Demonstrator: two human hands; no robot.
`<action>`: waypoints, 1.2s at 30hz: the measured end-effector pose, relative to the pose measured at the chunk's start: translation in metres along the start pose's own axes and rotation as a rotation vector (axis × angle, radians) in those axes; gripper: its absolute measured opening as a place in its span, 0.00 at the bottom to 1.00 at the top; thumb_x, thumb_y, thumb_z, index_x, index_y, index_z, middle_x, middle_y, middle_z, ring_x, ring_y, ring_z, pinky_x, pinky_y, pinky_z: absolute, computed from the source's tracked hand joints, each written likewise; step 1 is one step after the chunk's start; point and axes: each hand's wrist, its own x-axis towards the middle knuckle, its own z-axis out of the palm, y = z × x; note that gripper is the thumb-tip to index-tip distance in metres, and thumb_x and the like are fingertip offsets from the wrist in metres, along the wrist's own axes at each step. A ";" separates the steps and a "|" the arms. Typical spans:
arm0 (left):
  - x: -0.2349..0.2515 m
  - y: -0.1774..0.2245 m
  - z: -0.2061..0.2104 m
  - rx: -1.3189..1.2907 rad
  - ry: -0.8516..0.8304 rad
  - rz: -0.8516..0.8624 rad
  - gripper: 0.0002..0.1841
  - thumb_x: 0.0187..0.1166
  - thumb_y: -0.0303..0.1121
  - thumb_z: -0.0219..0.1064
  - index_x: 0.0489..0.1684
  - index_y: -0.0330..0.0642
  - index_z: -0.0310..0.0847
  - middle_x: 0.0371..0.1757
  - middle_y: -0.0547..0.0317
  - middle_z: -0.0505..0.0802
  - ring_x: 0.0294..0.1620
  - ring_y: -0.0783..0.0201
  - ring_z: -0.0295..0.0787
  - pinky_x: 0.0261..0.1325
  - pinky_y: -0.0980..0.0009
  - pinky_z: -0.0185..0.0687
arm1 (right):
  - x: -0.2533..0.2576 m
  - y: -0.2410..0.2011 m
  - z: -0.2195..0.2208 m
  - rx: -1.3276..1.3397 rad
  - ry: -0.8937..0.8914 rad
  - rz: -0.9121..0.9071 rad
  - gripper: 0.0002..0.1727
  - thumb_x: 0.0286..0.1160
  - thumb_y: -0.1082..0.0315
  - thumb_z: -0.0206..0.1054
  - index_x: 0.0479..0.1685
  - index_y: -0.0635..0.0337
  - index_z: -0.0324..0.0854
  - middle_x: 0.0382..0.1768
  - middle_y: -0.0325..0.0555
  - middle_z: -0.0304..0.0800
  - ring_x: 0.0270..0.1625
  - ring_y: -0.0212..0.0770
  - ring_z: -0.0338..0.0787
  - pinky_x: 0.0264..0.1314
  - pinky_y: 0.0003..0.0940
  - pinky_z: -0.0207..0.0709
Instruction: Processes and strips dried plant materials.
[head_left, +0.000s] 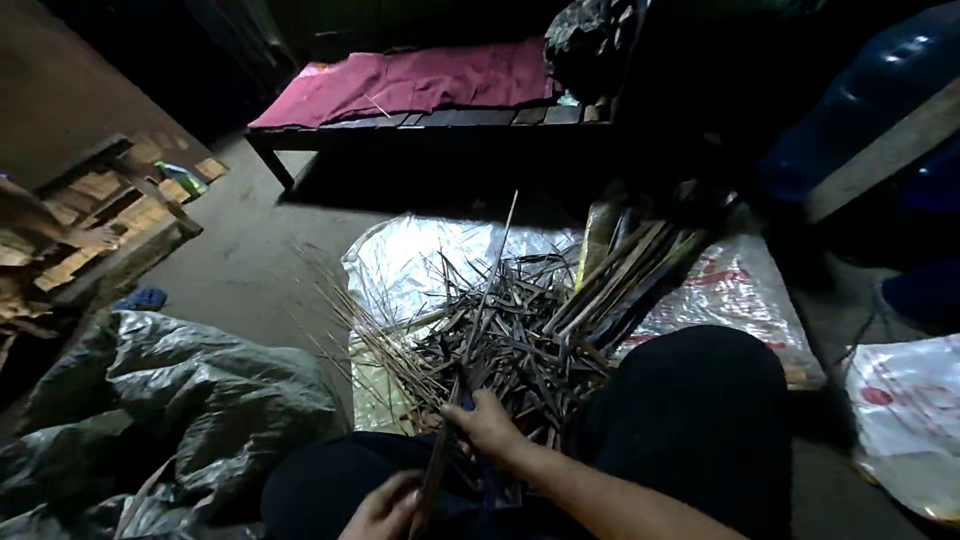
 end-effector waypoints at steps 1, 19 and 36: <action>0.013 0.012 0.008 -0.045 0.061 0.031 0.20 0.89 0.35 0.54 0.73 0.34 0.76 0.47 0.56 0.93 0.41 0.67 0.90 0.49 0.65 0.88 | -0.004 0.006 0.003 -0.070 -0.023 -0.063 0.13 0.89 0.62 0.63 0.50 0.67 0.79 0.24 0.39 0.80 0.19 0.29 0.78 0.25 0.26 0.77; 0.125 0.065 0.044 -0.224 0.280 0.192 0.12 0.92 0.31 0.54 0.48 0.32 0.82 0.30 0.60 0.88 0.27 0.70 0.86 0.36 0.71 0.87 | 0.008 0.013 -0.024 -0.179 0.166 -0.399 0.21 0.96 0.66 0.47 0.68 0.75 0.77 0.44 0.53 0.87 0.43 0.36 0.86 0.54 0.35 0.81; 0.147 0.077 0.045 -0.254 0.215 0.073 0.11 0.90 0.29 0.57 0.41 0.34 0.82 0.21 0.66 0.78 0.14 0.76 0.66 0.19 0.80 0.65 | 0.017 0.015 -0.046 -0.244 0.223 -0.443 0.20 0.94 0.68 0.50 0.66 0.77 0.80 0.46 0.54 0.88 0.44 0.33 0.84 0.56 0.30 0.78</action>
